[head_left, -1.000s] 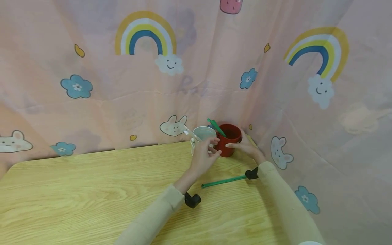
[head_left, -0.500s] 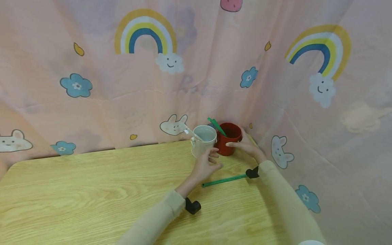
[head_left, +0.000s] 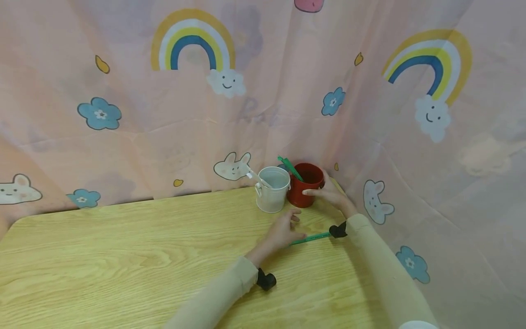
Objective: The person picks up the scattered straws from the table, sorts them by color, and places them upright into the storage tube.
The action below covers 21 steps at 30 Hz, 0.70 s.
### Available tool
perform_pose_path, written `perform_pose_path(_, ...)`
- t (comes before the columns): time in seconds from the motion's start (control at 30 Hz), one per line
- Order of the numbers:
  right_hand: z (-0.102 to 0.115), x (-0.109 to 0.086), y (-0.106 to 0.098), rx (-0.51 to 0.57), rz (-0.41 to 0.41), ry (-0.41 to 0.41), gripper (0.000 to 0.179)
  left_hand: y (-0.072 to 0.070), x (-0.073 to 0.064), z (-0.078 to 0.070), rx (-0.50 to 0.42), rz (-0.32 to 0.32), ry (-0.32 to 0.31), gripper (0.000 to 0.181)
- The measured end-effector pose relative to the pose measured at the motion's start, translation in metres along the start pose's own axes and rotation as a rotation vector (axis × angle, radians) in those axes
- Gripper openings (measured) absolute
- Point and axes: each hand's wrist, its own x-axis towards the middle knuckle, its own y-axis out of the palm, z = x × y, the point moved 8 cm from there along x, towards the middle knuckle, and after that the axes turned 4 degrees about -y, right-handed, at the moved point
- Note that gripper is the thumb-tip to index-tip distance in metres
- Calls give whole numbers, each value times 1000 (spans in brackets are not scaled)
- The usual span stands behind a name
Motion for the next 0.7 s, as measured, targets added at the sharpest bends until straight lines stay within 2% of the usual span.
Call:
perform_pose_path(0.17,-2,1,0,-12,5,10,94,11,4,0,129,31,-1,60)
perform_pose_path(0.43,-4,2,1,12,9,18,94,16,5,-8,348,-11,51,51)
perform_pose_path(0.57,-4,3,3,7,13,8,93,16,3,-6,382,-15,66,49)
perform_pose_path(0.7,-4,2,1,-14,5,11,95,13,1,-5,372,-7,68,47)
